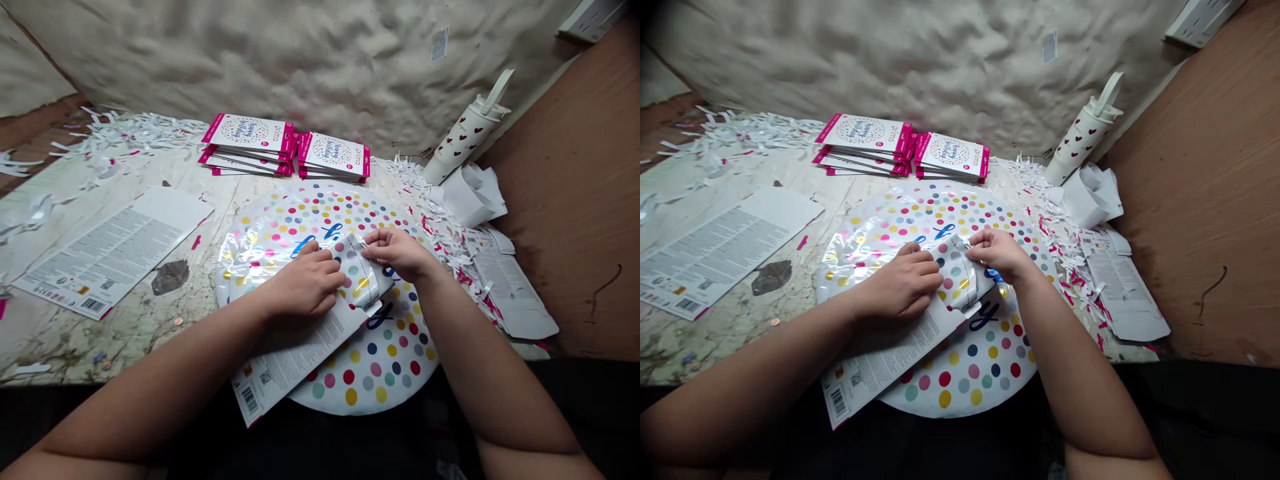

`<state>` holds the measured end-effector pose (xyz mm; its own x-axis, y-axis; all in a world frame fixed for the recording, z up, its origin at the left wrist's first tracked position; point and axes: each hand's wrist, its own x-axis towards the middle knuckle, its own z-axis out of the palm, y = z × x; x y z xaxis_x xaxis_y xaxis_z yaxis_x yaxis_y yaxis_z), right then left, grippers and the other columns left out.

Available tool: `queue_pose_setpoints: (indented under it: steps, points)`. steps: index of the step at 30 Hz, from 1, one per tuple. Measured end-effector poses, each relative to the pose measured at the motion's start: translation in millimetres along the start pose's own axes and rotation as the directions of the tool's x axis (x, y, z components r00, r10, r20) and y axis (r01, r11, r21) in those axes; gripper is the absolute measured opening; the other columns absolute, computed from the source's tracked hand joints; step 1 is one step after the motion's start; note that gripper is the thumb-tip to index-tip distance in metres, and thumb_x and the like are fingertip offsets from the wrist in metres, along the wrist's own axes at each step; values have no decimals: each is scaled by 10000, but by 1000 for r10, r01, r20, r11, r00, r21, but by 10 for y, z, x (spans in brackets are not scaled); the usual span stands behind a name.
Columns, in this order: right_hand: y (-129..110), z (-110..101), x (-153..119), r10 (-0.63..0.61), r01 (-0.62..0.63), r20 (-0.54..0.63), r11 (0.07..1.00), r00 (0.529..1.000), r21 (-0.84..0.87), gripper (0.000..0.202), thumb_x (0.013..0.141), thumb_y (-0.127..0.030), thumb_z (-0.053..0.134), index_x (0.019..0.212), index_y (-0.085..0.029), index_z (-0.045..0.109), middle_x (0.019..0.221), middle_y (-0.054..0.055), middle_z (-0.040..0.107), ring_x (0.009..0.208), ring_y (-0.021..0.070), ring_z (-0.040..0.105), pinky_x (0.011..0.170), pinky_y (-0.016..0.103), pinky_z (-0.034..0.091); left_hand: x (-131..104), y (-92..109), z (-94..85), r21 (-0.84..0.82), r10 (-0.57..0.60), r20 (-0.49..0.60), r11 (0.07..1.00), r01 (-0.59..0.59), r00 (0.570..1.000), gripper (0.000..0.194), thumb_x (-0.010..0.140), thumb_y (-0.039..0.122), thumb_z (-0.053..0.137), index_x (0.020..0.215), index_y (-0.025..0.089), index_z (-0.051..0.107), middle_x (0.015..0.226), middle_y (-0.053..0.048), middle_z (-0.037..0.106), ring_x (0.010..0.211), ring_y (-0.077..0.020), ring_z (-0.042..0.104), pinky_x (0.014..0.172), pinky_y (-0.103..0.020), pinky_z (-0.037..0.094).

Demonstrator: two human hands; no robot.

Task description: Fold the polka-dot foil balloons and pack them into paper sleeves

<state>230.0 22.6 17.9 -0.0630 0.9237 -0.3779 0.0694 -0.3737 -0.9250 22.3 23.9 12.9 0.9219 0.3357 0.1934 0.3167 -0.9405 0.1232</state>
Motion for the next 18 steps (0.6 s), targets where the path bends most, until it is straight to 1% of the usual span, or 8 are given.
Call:
queue_pose_setpoints:
  steps: [3,7,9,12,13,15,17,18]
  points:
    - [48,159,-20,25,-25,-3,1000,1000,-18,236,507,-123,749,656,-150,568,434,-76,518,365,38,429,352,148,304,4,5,3,1,2,-19,1000,-2,1000,101,744,200,421,722,173,516,731,-45,554,772,-206,455,802,-407,302]
    - [124,396,-78,140,-130,202,990,969,-61,132,555,-133,698,632,-145,592,418,-66,491,338,55,417,327,172,304,-7,13,-22,-26,18,-1,999,-18,1000,110,721,177,426,748,173,533,790,-50,574,802,-212,457,815,-408,303]
    - [112,344,-146,58,-50,151,997,987,-57,164,569,-156,713,708,-146,628,487,-46,547,395,73,477,374,187,374,-24,-7,-70,-18,-3,0,1000,3,1000,117,721,176,421,754,177,534,776,-47,566,810,-215,456,816,-411,304]
    - [105,192,-337,-182,179,-95,983,979,-45,342,590,-234,754,904,-178,629,723,0,653,622,114,598,565,222,493,-48,-54,-181,63,-75,-74,995,79,994,114,738,202,403,704,181,510,723,-48,532,791,-222,450,791,-426,309]
    - [124,185,-419,-209,208,-93,978,974,-14,419,586,-255,768,970,-192,615,794,10,665,693,130,616,624,243,510,-52,-59,-226,98,-94,-114,990,105,989,121,741,214,397,680,183,497,706,-49,520,781,-226,449,775,-433,312]
    - [189,274,-587,-180,172,80,980,980,101,505,596,-286,773,1061,-207,592,892,26,675,808,171,633,724,303,524,-59,-29,-334,155,-102,-176,979,130,979,129,744,234,394,655,189,476,687,-48,503,762,-232,452,741,-442,324]
    - [250,444,-731,-201,164,180,966,963,202,407,670,-321,723,1044,-204,612,915,35,687,874,201,636,798,347,512,-80,61,-473,198,-86,-232,971,134,969,96,752,231,411,697,192,479,726,-53,513,797,-246,474,741,-451,344]
    - [260,519,-787,-242,201,143,946,960,254,321,712,-326,689,1005,-207,632,911,34,694,893,207,636,824,353,503,-101,120,-553,217,-93,-299,963,162,950,64,756,219,434,765,192,492,812,-66,535,867,-260,485,776,-464,353]
